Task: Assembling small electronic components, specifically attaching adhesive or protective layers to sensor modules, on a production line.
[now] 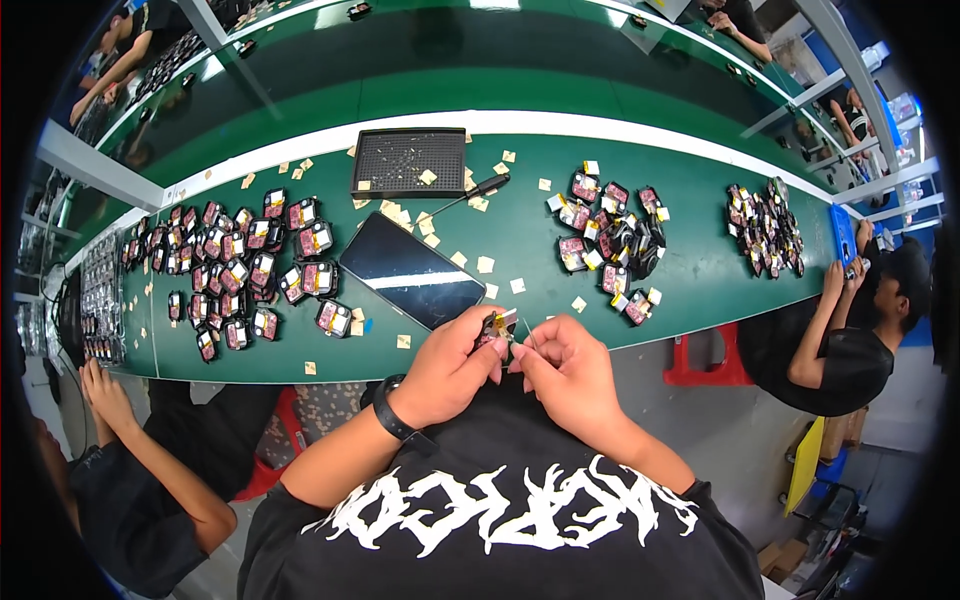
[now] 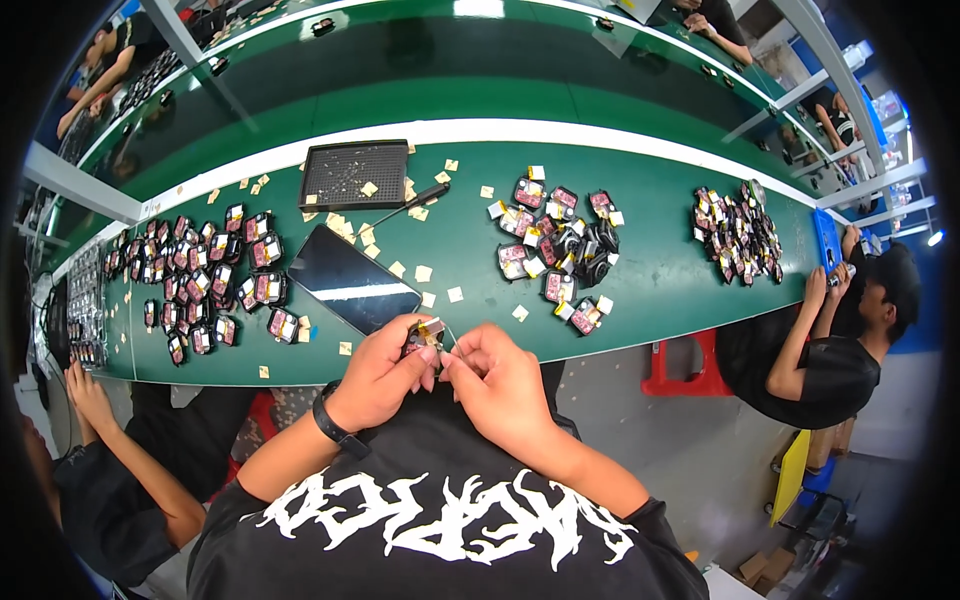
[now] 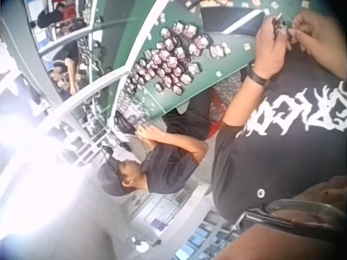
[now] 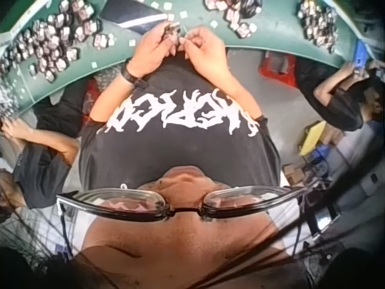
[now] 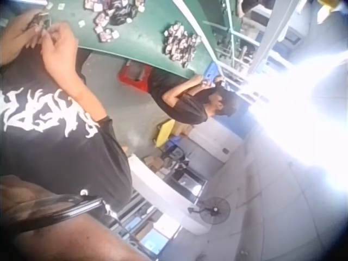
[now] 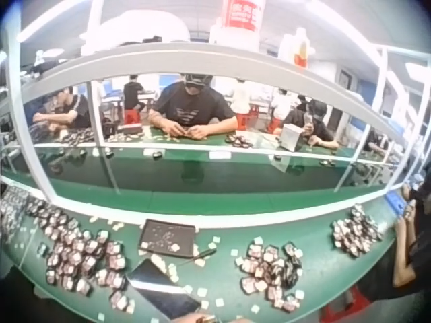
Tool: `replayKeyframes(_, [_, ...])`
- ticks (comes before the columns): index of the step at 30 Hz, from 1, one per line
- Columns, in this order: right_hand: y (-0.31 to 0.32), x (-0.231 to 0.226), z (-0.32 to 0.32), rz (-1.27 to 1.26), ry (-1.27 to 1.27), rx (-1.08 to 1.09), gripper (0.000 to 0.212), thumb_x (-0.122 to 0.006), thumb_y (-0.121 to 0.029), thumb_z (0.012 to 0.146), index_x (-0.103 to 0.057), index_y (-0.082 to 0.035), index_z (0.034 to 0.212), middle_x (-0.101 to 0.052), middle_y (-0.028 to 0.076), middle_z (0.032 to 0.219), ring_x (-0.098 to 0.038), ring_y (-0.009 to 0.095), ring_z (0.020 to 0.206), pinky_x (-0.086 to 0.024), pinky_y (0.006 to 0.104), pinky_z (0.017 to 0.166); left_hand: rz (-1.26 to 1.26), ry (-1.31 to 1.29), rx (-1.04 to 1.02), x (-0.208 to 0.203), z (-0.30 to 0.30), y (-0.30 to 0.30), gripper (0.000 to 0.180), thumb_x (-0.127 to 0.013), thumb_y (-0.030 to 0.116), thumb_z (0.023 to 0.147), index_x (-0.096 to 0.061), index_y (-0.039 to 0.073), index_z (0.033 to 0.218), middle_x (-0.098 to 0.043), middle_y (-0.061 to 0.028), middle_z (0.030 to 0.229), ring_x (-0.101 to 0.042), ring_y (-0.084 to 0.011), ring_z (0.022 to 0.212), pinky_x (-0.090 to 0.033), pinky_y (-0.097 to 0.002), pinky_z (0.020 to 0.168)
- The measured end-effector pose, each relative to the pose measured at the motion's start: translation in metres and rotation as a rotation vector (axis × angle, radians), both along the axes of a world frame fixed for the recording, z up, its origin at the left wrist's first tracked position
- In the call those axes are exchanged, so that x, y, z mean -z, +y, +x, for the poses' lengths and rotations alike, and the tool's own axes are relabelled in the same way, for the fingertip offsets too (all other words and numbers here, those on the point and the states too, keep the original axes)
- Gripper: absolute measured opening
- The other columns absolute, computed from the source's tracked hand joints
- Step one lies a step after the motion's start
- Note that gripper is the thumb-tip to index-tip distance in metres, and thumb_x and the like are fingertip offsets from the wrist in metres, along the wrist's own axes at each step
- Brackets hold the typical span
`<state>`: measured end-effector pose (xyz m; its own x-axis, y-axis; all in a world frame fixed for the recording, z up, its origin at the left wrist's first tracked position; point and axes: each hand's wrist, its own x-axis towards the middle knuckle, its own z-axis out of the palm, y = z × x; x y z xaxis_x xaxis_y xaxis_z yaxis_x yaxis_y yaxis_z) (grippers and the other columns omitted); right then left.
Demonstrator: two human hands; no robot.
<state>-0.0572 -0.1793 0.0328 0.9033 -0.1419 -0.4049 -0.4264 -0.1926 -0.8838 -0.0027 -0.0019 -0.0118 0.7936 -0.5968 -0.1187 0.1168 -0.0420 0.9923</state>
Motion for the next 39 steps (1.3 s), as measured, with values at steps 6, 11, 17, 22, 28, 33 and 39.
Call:
replayKeyframes(6, [-0.002, 0.009, -0.011, 0.065, -0.082, -0.050, 0.014, -0.067, -0.007, 0.099, -0.056, 0.001, 0.101, -0.073, 0.008, 0.084, -0.065, 0.008, 0.066, -0.049, 0.0237, 0.057, -0.197, 0.234, 0.068, 0.009, 0.000, 0.007, 0.029, -0.052, 0.010, 0.103, -0.055, -0.001, 0.130, -0.064, -0.0044, 0.089, -0.059, -0.0083, 0.067, -0.044, -0.0220, 0.057])
replayKeyframes(11, [-0.013, 0.022, -0.019, 0.321, -0.085, -0.004, 0.014, -0.067, -0.008, 0.100, -0.055, -0.003, 0.106, -0.069, 0.005, 0.085, -0.058, 0.006, 0.065, -0.044, 0.0202, 0.056, -0.204, 0.249, 0.082, 0.003, 0.002, 0.009, 0.026, -0.052, 0.009, 0.103, -0.055, -0.001, 0.127, -0.063, -0.0045, 0.088, -0.057, -0.0078, 0.065, -0.043, -0.0221, 0.056])
replayKeyframes(17, [-0.020, 0.017, -0.015, 0.437, -0.165, 0.117, 0.014, -0.067, -0.009, 0.101, -0.056, -0.004, 0.107, -0.069, 0.005, 0.085, -0.055, 0.005, 0.065, -0.041, 0.0192, 0.055, -0.232, 0.263, 0.093, 0.006, 0.002, 0.009, 0.021, -0.052, 0.010, 0.104, -0.054, 0.000, 0.122, -0.062, -0.0045, 0.086, -0.056, -0.0079, 0.063, -0.043, -0.0235, 0.057])
replayKeyframes(22, [-0.017, 0.012, -0.011, 0.314, -0.177, 0.052, 0.017, -0.064, -0.010, 0.102, -0.052, -0.003, 0.113, -0.070, 0.007, 0.090, -0.057, 0.006, 0.070, -0.042, 0.0195, 0.060, -0.244, 0.289, 0.089, 0.004, 0.003, 0.011, 0.026, -0.050, 0.007, 0.103, -0.054, -0.001, 0.127, -0.061, -0.0044, 0.086, -0.056, -0.0080, 0.064, -0.045, -0.0232, 0.058])
replayKeyframes(28, [-0.004, -0.004, -0.014, 0.321, 0.036, -0.039, 0.023, -0.059, -0.005, 0.103, -0.041, -0.007, 0.118, -0.073, 0.014, 0.100, -0.061, 0.009, 0.072, -0.048, 0.0226, 0.063, -0.223, 0.237, 0.039, 0.007, 0.001, 0.010, 0.031, -0.047, 0.007, 0.103, -0.054, -0.002, 0.131, -0.062, -0.0046, 0.089, -0.057, -0.0086, 0.066, -0.047, -0.0241, 0.060])
replayKeyframes(33, [-0.002, 0.006, -0.005, 0.533, 0.144, 0.001, 0.021, -0.059, -0.001, 0.101, -0.039, -0.007, 0.106, -0.073, 0.022, 0.099, -0.064, 0.014, 0.061, -0.049, 0.0247, 0.052, -0.171, 0.111, 0.025, 0.002, 0.001, 0.011, 0.030, -0.048, 0.006, 0.101, -0.056, -0.002, 0.129, -0.062, -0.0056, 0.087, -0.059, -0.0101, 0.067, -0.049, -0.0280, 0.063])
replayKeyframes(39, [0.005, 0.005, 0.002, 0.564, 0.192, 0.071, 0.020, -0.061, 0.001, 0.099, -0.042, -0.007, 0.100, -0.072, 0.022, 0.092, -0.061, 0.013, 0.054, -0.044, 0.0216, 0.045, -0.139, -0.082, -0.001, 0.005, 0.000, 0.008, 0.030, -0.048, 0.007, 0.100, -0.058, -0.001, 0.127, -0.064, -0.0081, 0.089, -0.061, -0.0149, 0.074, -0.050, -0.0304, 0.070])
